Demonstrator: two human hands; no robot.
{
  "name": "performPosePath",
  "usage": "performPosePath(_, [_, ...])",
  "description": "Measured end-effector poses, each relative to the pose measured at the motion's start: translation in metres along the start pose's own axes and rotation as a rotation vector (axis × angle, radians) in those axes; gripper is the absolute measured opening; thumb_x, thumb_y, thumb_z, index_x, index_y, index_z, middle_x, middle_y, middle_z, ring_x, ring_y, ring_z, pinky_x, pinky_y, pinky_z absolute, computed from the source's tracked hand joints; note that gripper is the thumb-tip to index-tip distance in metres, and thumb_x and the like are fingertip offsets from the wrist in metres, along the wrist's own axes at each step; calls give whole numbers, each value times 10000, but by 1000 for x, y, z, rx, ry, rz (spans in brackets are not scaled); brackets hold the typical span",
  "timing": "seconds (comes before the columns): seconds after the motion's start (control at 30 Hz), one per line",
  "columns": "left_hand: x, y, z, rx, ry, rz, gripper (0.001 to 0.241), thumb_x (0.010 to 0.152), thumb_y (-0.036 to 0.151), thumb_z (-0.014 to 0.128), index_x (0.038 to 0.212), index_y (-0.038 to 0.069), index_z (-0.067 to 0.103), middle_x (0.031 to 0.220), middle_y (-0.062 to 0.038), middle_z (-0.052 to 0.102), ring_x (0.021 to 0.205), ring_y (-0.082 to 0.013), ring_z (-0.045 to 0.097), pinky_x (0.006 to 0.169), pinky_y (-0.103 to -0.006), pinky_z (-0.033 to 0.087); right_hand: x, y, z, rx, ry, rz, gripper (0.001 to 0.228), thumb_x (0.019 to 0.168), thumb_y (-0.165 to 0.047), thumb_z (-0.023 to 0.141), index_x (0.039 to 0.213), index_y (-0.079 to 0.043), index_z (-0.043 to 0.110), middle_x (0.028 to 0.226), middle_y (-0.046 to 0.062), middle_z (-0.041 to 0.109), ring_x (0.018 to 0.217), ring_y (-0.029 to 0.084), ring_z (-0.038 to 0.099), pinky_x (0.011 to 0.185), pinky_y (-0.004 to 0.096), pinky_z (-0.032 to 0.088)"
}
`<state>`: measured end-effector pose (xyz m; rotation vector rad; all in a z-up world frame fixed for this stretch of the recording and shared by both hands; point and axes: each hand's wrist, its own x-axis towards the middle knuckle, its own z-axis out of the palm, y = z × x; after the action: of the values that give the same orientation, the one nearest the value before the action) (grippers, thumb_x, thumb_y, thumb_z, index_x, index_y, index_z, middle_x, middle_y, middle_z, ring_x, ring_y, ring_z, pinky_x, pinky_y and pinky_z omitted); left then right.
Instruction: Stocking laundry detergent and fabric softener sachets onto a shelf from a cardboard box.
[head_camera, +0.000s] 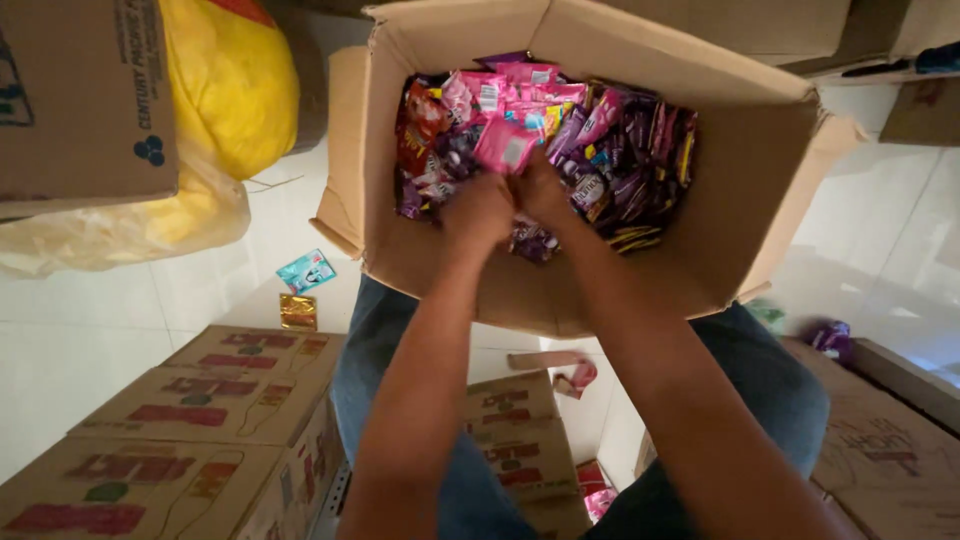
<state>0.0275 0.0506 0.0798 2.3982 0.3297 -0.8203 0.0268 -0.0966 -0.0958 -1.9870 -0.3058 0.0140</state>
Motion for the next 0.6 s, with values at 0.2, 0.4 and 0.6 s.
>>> performPosePath(0.2, [35, -38, -14, -580, 449, 22, 207, 935, 237, 604, 1001, 89, 733, 912, -178, 755, 884, -318, 762, 783, -441, 584, 7, -94, -99, -88, -438, 298, 559, 900, -54, 706, 1437, -82, 553, 1094, 174, 731, 957, 281, 692, 820, 417, 551])
performPosePath(0.4, [39, -29, 8, -534, 402, 109, 226, 925, 225, 613, 966, 46, 745, 891, -194, 755, 852, -326, 751, 761, -426, 582, 18, -212, -206, 167, -486, 335, 583, 946, -45, 665, 1485, -21, 442, 1450, 178, 517, 1220, 230, 586, 1009, 360, 479])
performPosePath(0.6, [12, 0, -8, -513, -24, -46, 275, 935, 307, 560, 970, 80, 711, 876, -190, 763, 809, -331, 788, 789, -464, 595, 13, -184, -228, 158, -547, 650, 627, 888, -109, 681, 1482, -84, 483, 1213, 106, 681, 1086, 224, 658, 951, 372, 537])
